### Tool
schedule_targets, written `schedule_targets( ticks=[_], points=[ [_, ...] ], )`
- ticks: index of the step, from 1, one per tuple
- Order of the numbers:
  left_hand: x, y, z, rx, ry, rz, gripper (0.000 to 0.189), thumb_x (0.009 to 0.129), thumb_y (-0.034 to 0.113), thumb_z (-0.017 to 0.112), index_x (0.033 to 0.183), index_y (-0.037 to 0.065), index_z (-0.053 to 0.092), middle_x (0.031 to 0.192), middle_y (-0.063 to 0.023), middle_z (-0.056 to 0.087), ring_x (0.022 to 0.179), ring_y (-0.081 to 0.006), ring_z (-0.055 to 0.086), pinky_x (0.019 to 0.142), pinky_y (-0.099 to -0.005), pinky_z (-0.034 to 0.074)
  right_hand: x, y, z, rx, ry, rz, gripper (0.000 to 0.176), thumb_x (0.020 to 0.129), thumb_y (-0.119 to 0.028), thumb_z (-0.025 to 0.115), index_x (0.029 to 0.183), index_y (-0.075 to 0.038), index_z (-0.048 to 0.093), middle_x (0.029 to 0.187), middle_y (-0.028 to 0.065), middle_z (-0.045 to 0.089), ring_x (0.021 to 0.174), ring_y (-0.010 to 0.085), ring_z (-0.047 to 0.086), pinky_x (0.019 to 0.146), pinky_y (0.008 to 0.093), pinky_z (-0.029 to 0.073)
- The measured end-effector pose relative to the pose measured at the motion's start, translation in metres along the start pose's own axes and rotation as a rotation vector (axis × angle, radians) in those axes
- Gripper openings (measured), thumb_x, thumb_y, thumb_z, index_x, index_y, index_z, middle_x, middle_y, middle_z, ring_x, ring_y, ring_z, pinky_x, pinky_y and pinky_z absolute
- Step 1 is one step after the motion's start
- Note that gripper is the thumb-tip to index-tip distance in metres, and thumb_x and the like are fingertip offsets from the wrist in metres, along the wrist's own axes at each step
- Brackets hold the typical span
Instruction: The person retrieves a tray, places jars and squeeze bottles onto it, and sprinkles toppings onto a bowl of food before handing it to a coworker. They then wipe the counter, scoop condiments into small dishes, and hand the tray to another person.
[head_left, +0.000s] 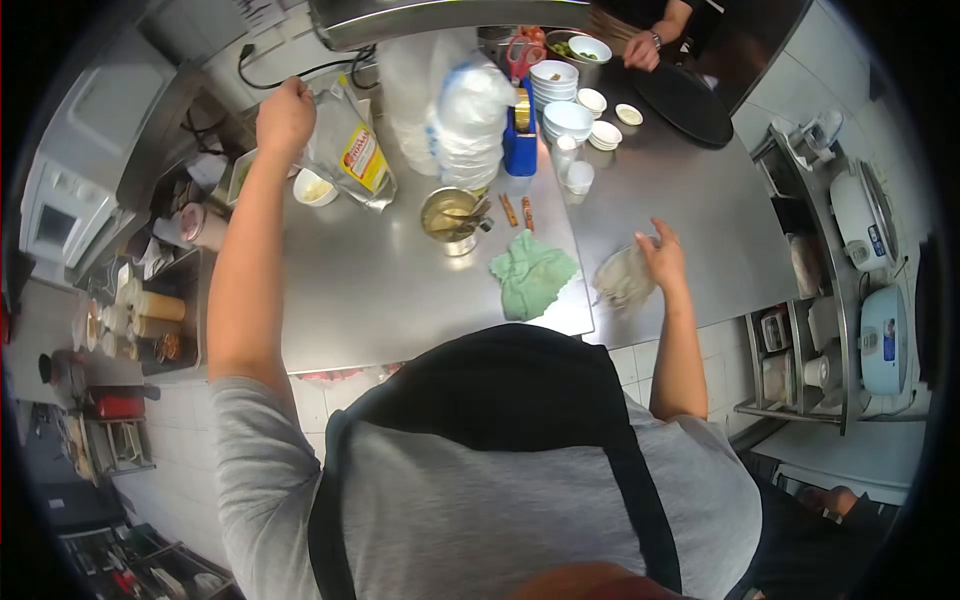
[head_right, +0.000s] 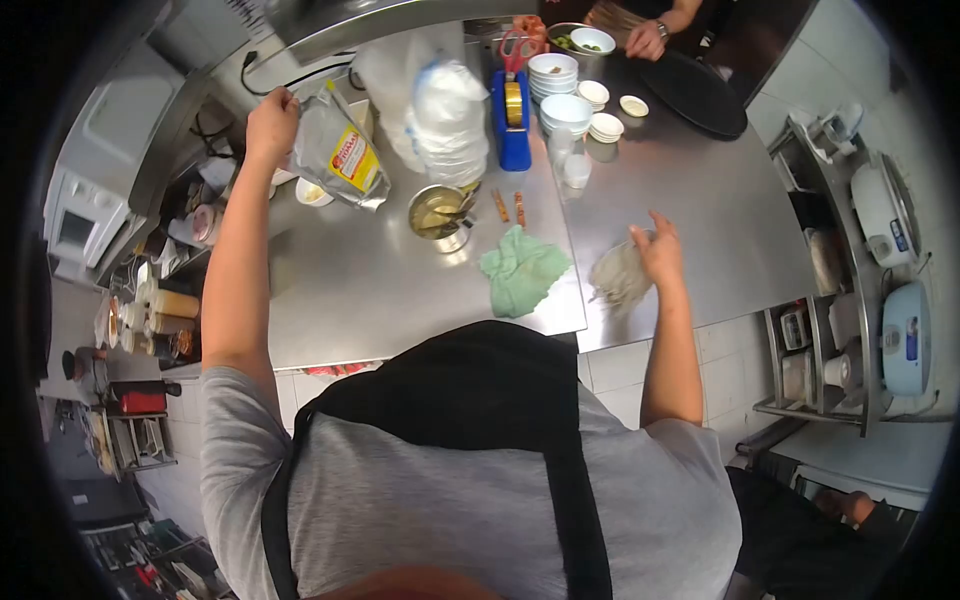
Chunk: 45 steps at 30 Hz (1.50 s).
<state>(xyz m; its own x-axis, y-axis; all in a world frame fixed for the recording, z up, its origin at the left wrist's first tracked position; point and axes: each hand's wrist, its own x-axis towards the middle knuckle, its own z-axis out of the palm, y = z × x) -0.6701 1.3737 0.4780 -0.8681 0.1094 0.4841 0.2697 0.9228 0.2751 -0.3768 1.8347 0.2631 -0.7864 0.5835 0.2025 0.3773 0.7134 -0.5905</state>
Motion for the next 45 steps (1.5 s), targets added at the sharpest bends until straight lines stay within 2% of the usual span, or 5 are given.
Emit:
schedule_targets(
  ticks=[11,18,31,38,45],
  points=[
    [0.030,0.013,0.050,-0.217,-0.170,-0.172,0.045,0.080,0.046,0.060,0.107,0.009,0.064,0.096,-0.0150,0.066,0.092,-0.0263,0.063,0.082,-0.0340,0.046,0.168,-0.038,0.079,-0.070,0.202,-0.491,0.036,0.073,-0.010,0.066,0.108,-0.007,0.062,0.108,0.0115,0.057,0.098,0.0295,0.051,0.089,0.0397,0.041],
    [-0.027,0.017,0.018,-0.578,0.027,-0.249,0.034,0.088,0.032,0.060,0.111,0.008,0.061,0.096,-0.0030,0.062,0.081,-0.0095,0.057,0.068,-0.0229,0.044,0.216,-0.023,0.110,-0.640,0.016,-0.236,0.024,0.079,-0.020,0.054,0.099,-0.016,0.067,0.106,0.0041,0.057,0.107,0.0232,0.048,0.085,0.0451,0.038],
    [-0.190,-0.037,-0.014,-0.510,0.257,-0.473,0.025,0.090,0.029,0.057,0.105,0.009,0.063,0.093,0.0003,0.062,0.082,-0.0093,0.058,0.068,-0.0244,0.045,0.189,0.030,0.110,0.019,0.342,-0.446,0.019,0.078,-0.018,0.063,0.081,0.001,0.064,0.071,0.0185,0.063,0.063,0.0354,0.060,0.059,0.0441,0.046],
    [-0.282,-0.097,-0.025,-0.608,0.334,-0.805,0.029,0.087,0.031,0.061,0.104,0.007,0.061,0.096,-0.0023,0.061,0.081,-0.0123,0.059,0.066,-0.0262,0.045,0.144,0.054,0.117,-0.229,0.056,-0.322,0.026,0.071,-0.016,0.072,0.092,-0.004,0.063,0.090,0.0144,0.063,0.089,0.0341,0.055,0.074,0.0428,0.046],
    [-0.307,-0.159,-0.018,-0.385,0.531,-0.857,0.055,0.073,0.027,0.075,0.118,0.006,0.049,0.107,-0.0109,0.055,0.085,-0.0181,0.058,0.069,-0.0304,0.049,0.112,-0.097,0.028,0.340,0.457,-0.629,0.009,0.081,-0.005,0.065,0.086,0.001,0.063,0.096,0.0124,0.060,0.086,0.0229,0.057,0.075,0.0346,0.049]
  ],
)
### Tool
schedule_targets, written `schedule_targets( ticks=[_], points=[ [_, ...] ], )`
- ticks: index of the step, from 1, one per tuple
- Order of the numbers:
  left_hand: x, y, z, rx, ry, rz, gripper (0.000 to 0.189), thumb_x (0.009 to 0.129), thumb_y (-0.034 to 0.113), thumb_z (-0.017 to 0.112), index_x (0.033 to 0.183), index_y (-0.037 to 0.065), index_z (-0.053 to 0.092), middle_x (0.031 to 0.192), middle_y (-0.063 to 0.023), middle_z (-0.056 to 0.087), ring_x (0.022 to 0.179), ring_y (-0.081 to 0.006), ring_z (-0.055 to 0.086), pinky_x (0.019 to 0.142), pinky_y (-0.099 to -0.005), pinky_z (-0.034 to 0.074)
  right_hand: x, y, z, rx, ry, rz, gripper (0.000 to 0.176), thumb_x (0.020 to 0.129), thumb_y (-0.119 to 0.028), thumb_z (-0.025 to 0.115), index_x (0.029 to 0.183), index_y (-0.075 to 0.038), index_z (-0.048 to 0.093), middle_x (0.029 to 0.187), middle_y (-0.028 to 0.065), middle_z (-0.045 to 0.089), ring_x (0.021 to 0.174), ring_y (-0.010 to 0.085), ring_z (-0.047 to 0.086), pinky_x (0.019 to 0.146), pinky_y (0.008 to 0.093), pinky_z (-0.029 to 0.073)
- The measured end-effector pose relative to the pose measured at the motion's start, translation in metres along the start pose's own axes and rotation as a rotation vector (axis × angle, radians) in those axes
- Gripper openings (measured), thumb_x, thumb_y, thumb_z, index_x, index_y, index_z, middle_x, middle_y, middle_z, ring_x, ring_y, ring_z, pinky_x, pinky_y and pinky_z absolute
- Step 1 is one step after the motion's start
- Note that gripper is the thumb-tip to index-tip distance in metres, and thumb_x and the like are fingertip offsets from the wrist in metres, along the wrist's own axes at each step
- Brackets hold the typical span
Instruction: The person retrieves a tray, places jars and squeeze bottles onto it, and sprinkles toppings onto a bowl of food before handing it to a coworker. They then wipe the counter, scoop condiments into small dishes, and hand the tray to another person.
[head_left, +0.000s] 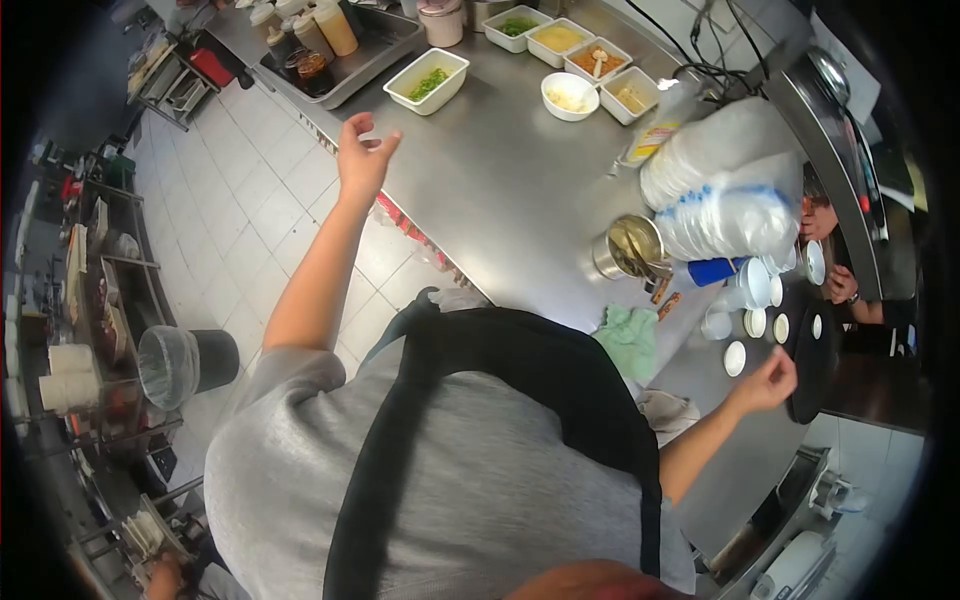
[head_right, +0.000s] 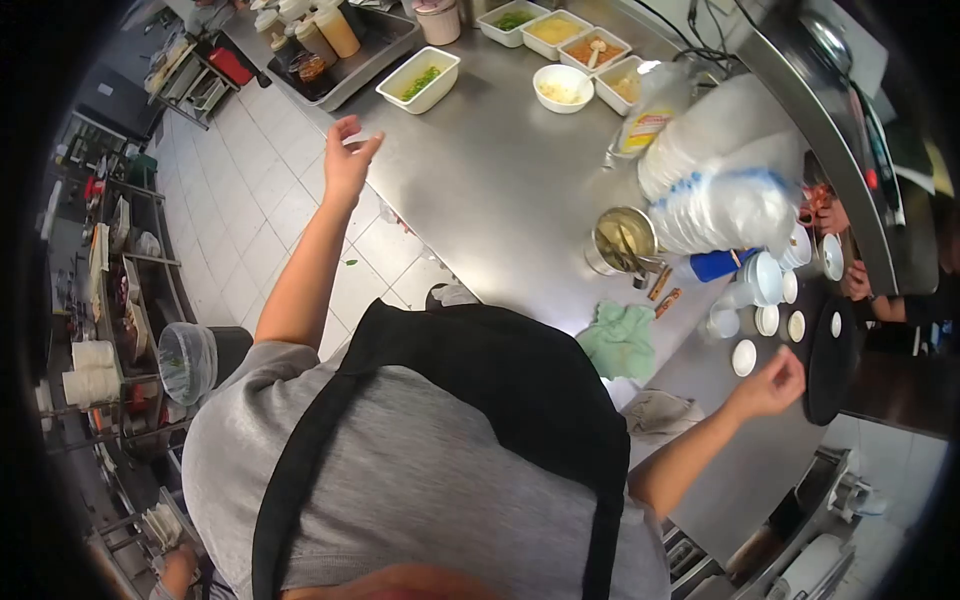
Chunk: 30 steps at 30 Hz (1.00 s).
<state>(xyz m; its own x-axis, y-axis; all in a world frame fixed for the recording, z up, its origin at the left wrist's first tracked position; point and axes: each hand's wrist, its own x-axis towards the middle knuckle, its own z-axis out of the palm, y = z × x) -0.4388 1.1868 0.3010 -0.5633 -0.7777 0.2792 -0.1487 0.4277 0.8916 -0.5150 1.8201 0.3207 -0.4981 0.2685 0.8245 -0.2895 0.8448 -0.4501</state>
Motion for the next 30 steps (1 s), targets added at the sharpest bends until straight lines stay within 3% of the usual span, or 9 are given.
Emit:
schedule_targets(
  ticks=[1,4,8,10,15,21,24,27,30],
  points=[
    [0.013,-0.013,0.001,0.079,-0.045,0.014,0.087,0.061,0.026,0.083,0.130,0.006,0.035,0.121,-0.0180,0.044,0.103,-0.0268,0.052,0.084,-0.0369,0.047,0.010,-0.039,0.000,0.133,0.072,-0.027,0.007,0.082,-0.003,0.062,0.087,0.002,0.063,0.095,0.0122,0.059,0.085,0.0214,0.058,0.074,0.0333,0.050],
    [0.041,-0.028,0.023,0.255,0.012,0.346,0.107,0.054,0.025,0.087,0.139,0.011,0.022,0.130,-0.0211,0.034,0.118,-0.0333,0.040,0.098,-0.0406,0.038,0.025,-0.157,0.014,0.315,0.059,-0.177,0.008,0.086,0.001,0.057,0.089,0.005,0.062,0.094,0.0132,0.059,0.084,0.0203,0.059,0.073,0.0312,0.052],
    [0.083,-0.029,0.052,0.300,-0.084,0.286,0.116,0.052,0.024,0.087,0.142,0.016,0.014,0.130,-0.0221,0.034,0.121,-0.0372,0.036,0.102,-0.0417,0.033,-0.001,-0.295,0.074,0.615,-0.211,-0.100,0.013,0.085,0.003,0.055,0.095,0.003,0.064,0.098,0.0142,0.061,0.088,0.0209,0.060,0.077,0.0303,0.052],
    [0.103,-0.042,0.064,0.262,-0.220,0.276,0.118,0.052,0.021,0.087,0.142,0.022,0.011,0.130,-0.0218,0.030,0.121,-0.0372,0.036,0.101,-0.0401,0.036,-0.015,-0.337,0.111,0.554,-0.341,-0.270,0.014,0.078,0.002,0.063,0.091,-0.002,0.066,0.093,0.0098,0.063,0.086,0.0208,0.061,0.074,0.0307,0.050],
    [0.098,-0.045,0.057,0.108,-0.373,0.404,0.101,0.051,0.015,0.083,0.136,0.018,0.029,0.117,-0.0168,0.039,0.109,-0.0362,0.046,0.092,-0.0412,0.043,-0.058,-0.417,0.206,0.653,-0.661,-0.280,0.014,0.075,-0.001,0.066,0.087,-0.008,0.068,0.090,0.0091,0.063,0.079,0.0257,0.062,0.072,0.0327,0.050],
    [0.016,-0.012,0.067,-0.047,-0.661,0.496,0.106,0.051,0.023,0.086,0.137,0.012,0.025,0.115,-0.0191,0.040,0.105,-0.0372,0.044,0.091,-0.0414,0.041,-0.109,-0.404,0.290,0.048,-1.071,-0.430,0.013,0.079,-0.005,0.055,0.086,-0.002,0.066,0.094,0.0176,0.063,0.082,0.0311,0.064,0.072,0.0403,0.051],
    [-0.004,-0.004,0.080,-0.100,-0.719,0.497,0.107,0.053,0.019,0.086,0.138,0.012,0.023,0.116,-0.0193,0.039,0.104,-0.0373,0.044,0.091,-0.0420,0.041,-0.116,-0.387,0.287,-0.244,-1.211,-0.213,0.016,0.078,-0.009,0.054,0.087,-0.001,0.065,0.092,0.0185,0.064,0.082,0.0329,0.064,0.072,0.0405,0.052],
    [-0.011,-0.002,0.099,-0.125,-0.758,0.530,0.104,0.055,0.015,0.084,0.139,0.013,0.021,0.117,-0.0195,0.038,0.105,-0.0379,0.044,0.091,-0.0423,0.041,-0.127,-0.360,0.290,-0.322,-1.136,-0.277,0.020,0.081,-0.013,0.051,0.089,-0.002,0.066,0.090,0.0183,0.065,0.082,0.0331,0.065,0.070,0.0409,0.052],
    [-0.013,0.011,0.105,-0.124,-0.888,0.479,0.102,0.057,0.009,0.081,0.139,0.012,0.020,0.119,-0.0197,0.037,0.107,-0.0382,0.044,0.092,-0.0424,0.040,-0.136,-0.341,0.299,-0.277,-1.114,-0.091,0.021,0.081,-0.014,0.051,0.086,-0.002,0.067,0.086,0.0202,0.066,0.080,0.0317,0.066,0.069,0.0410,0.053]
  ],
)
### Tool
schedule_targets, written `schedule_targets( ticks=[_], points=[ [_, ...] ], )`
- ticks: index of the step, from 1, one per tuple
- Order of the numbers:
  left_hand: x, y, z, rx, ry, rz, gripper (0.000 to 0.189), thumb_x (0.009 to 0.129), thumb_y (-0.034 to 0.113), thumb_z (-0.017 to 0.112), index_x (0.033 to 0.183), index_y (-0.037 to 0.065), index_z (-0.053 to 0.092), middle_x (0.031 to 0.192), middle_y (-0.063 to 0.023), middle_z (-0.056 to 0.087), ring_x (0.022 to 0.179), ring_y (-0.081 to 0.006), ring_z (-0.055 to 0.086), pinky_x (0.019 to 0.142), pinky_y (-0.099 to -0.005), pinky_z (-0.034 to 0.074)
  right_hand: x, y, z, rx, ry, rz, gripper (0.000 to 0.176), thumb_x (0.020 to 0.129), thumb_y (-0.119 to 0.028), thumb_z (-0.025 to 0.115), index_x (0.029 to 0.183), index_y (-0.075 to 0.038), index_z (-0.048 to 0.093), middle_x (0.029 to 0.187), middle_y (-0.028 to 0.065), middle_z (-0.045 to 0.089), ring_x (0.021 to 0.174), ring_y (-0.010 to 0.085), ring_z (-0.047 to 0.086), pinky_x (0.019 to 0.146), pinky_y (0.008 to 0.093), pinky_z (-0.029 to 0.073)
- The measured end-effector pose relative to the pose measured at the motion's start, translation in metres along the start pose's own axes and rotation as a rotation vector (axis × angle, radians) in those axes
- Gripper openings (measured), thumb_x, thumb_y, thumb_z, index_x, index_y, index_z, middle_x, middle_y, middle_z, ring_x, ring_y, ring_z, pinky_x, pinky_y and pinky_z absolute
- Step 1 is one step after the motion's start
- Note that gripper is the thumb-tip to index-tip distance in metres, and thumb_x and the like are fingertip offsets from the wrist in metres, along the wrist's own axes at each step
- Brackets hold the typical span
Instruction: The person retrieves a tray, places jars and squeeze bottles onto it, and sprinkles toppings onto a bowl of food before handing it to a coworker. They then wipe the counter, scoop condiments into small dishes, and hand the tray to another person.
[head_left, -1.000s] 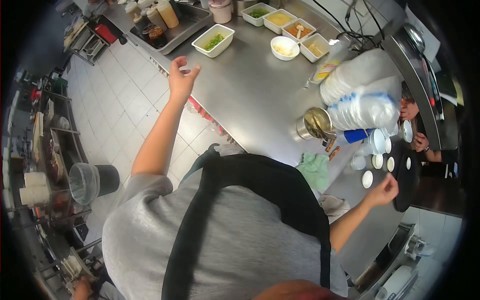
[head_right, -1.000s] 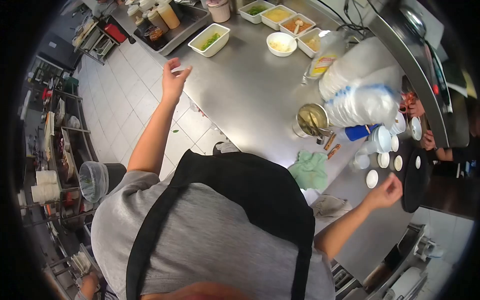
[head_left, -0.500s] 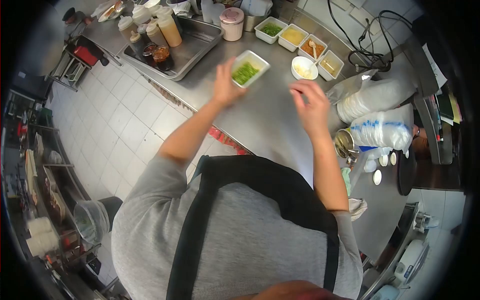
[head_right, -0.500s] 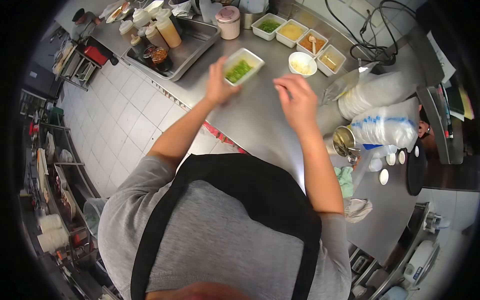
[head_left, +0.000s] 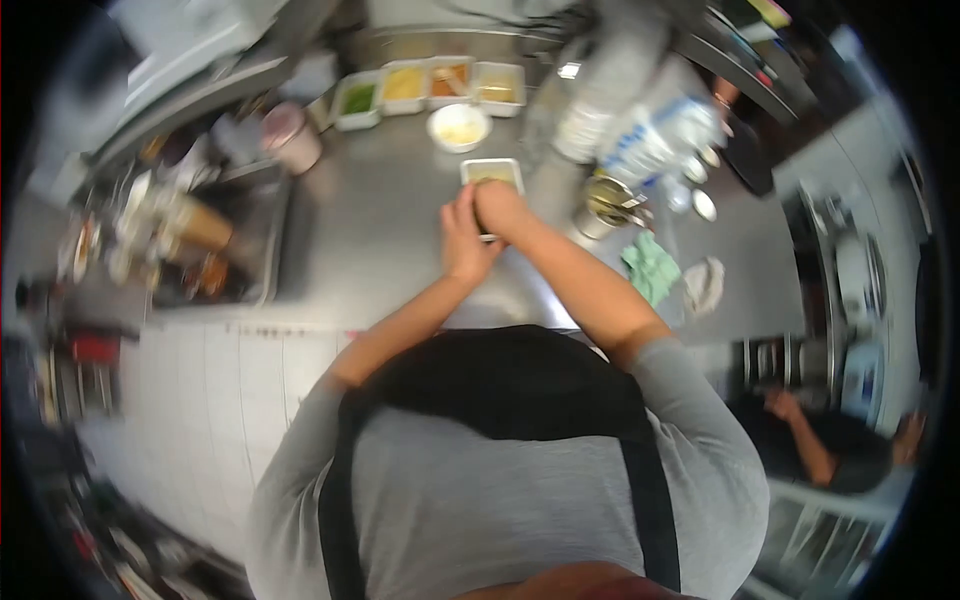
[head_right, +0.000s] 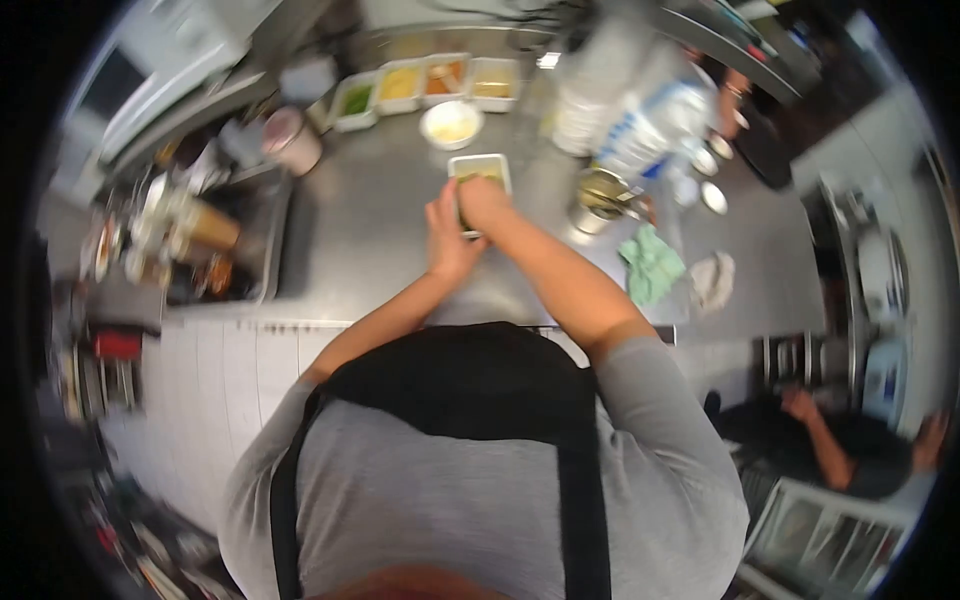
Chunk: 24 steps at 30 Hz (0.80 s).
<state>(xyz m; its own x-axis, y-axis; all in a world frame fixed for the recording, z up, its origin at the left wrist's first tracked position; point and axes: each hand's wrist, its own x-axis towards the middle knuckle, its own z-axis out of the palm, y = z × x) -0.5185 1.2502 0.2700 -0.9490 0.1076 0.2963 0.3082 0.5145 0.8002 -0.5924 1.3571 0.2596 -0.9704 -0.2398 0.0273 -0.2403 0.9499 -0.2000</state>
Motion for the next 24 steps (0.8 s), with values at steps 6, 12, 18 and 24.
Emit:
schedule_targets(
  ticks=[6,12,18,24],
  points=[
    [0.011,0.012,0.022,-0.035,0.024,0.170,0.103,0.056,0.009,0.083,0.139,0.011,0.023,0.118,-0.0182,0.039,0.107,-0.0380,0.047,0.090,-0.0430,0.042,-0.015,0.020,-0.021,0.044,0.013,0.125,0.022,0.081,-0.016,0.053,0.086,-0.002,0.068,0.089,0.0183,0.066,0.080,0.0314,0.066,0.071,0.0395,0.053],
    [0.020,0.024,0.038,-0.047,-0.089,0.041,0.108,0.055,0.014,0.085,0.140,0.009,0.019,0.123,-0.0164,0.036,0.107,-0.0328,0.047,0.088,-0.0401,0.044,-0.016,0.045,-0.035,0.078,0.122,0.123,0.019,0.077,-0.013,0.055,0.084,-0.001,0.068,0.089,0.0191,0.066,0.080,0.0318,0.066,0.070,0.0399,0.054],
    [0.008,0.017,0.032,-0.155,-0.055,0.065,0.118,0.053,0.018,0.087,0.143,0.011,0.012,0.129,-0.0153,0.031,0.111,-0.0291,0.044,0.086,-0.0416,0.046,-0.056,0.078,-0.106,0.421,0.481,-0.014,0.012,0.072,-0.008,0.060,0.080,-0.006,0.069,0.084,0.0161,0.066,0.076,0.0307,0.064,0.071,0.0380,0.052],
    [-0.041,0.011,0.009,-0.101,0.145,-0.102,0.110,0.060,0.008,0.080,0.144,0.015,0.010,0.133,-0.0151,0.029,0.114,-0.0287,0.043,0.086,-0.0405,0.044,-0.164,0.199,-0.176,0.862,0.423,0.176,0.014,0.070,0.001,0.068,0.084,-0.003,0.069,0.076,0.0048,0.066,0.071,0.0112,0.063,0.065,0.0250,0.050]
  ],
)
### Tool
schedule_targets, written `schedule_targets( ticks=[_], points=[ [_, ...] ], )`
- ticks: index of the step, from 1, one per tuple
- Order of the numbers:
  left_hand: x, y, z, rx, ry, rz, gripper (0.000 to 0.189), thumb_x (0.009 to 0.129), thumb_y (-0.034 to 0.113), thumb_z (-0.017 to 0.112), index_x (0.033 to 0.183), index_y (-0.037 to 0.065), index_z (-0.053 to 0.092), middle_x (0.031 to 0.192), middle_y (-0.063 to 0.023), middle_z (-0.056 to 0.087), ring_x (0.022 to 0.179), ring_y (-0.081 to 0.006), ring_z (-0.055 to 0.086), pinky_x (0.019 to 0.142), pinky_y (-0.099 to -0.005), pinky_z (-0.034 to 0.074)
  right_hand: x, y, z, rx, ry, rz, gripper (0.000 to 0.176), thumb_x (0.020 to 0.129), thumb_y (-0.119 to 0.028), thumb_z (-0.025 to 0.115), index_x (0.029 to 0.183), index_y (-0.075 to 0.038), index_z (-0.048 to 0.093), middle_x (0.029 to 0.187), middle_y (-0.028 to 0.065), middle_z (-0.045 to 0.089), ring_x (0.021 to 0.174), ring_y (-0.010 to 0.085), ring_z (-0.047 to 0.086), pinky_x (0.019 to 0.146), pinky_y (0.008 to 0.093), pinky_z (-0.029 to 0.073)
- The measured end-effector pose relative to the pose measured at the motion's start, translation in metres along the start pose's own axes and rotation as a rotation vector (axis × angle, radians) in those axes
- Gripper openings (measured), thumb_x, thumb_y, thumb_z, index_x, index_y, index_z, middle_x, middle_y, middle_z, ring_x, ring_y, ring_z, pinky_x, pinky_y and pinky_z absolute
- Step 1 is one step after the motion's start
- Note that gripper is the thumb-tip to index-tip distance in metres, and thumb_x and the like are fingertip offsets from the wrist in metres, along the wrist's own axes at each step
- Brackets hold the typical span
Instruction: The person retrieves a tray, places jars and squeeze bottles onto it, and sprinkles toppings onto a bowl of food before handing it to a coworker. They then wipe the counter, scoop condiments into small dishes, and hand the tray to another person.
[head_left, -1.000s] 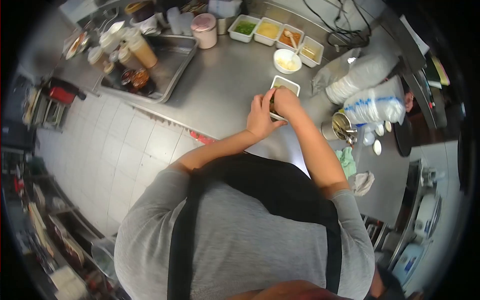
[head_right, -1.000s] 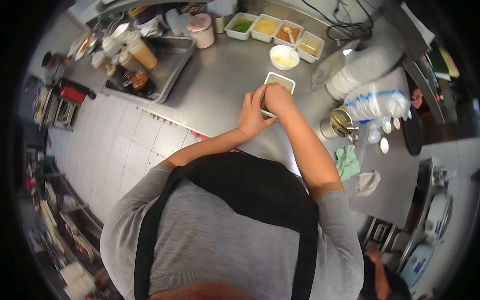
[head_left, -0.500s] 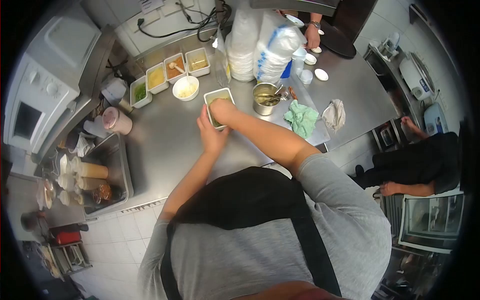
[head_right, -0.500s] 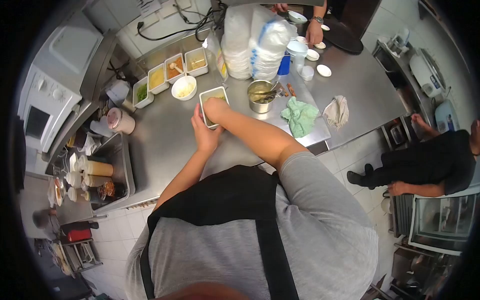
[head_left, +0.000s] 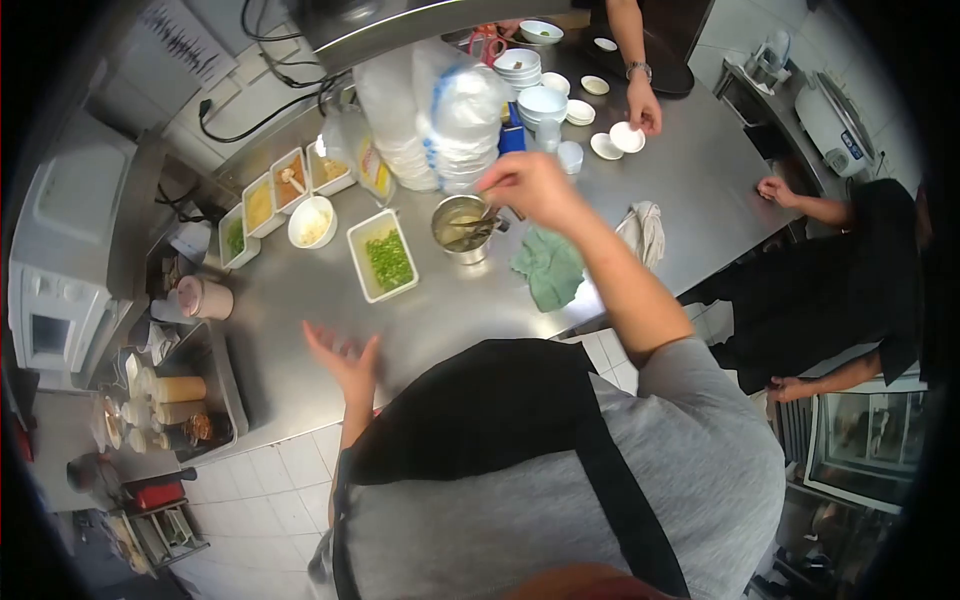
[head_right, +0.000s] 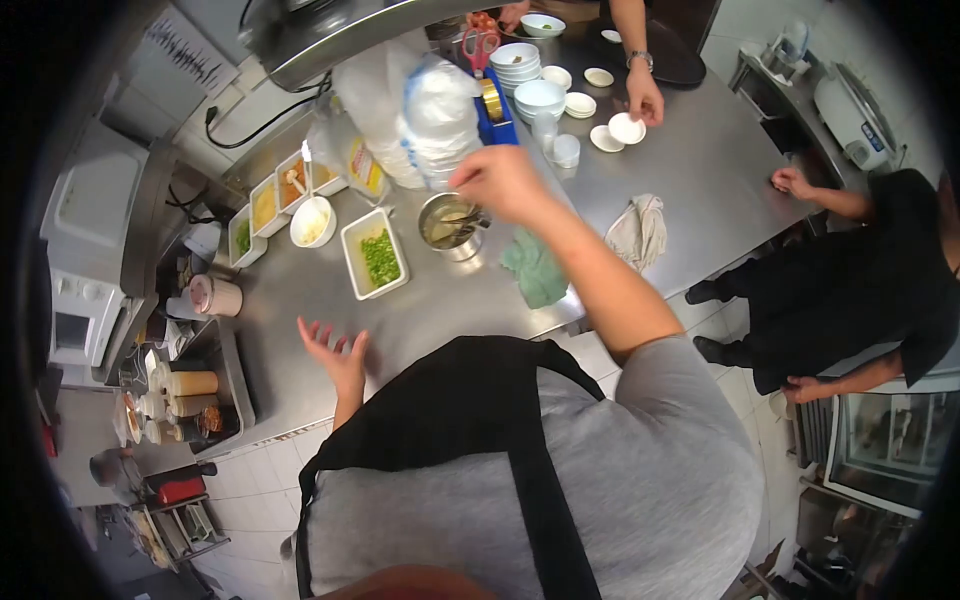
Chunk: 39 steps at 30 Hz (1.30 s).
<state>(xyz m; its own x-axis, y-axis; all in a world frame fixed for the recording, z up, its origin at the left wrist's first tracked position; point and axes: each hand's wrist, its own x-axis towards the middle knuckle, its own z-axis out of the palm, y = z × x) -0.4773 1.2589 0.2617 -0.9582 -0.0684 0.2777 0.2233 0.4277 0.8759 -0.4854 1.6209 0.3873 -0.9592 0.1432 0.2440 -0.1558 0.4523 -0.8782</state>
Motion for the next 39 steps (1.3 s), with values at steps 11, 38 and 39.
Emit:
schedule_targets(
  ticks=[11,38,39],
  points=[
    [-0.036,0.068,0.034,0.155,0.115,0.255,0.087,0.065,0.002,0.076,0.136,0.008,0.027,0.131,-0.0139,0.029,0.113,-0.0270,0.043,0.086,-0.0386,0.046,0.086,0.200,-0.211,-0.527,0.016,0.530,0.014,0.070,-0.015,0.071,0.083,-0.011,0.069,0.078,0.0044,0.067,0.073,0.0150,0.065,0.065,0.0282,0.051],
    [-0.048,0.100,0.052,0.217,0.224,0.319,0.093,0.062,0.013,0.082,0.137,0.009,0.026,0.133,-0.0146,0.027,0.114,-0.0274,0.044,0.085,-0.0374,0.047,0.054,0.365,-0.218,-1.054,-0.195,0.308,0.055,0.073,-0.047,0.069,0.095,0.002,0.063,0.089,0.0228,0.063,0.075,0.0332,0.064,0.069,0.0438,0.050],
    [-0.048,0.098,0.050,0.211,0.214,0.297,0.091,0.063,0.012,0.081,0.136,0.010,0.027,0.133,-0.0145,0.027,0.113,-0.0273,0.044,0.084,-0.0371,0.047,0.036,0.355,-0.220,-1.012,-0.259,0.239,0.040,0.073,-0.033,0.072,0.091,0.001,0.063,0.084,0.0196,0.064,0.064,0.0289,0.065,0.057,0.0406,0.053]
  ],
)
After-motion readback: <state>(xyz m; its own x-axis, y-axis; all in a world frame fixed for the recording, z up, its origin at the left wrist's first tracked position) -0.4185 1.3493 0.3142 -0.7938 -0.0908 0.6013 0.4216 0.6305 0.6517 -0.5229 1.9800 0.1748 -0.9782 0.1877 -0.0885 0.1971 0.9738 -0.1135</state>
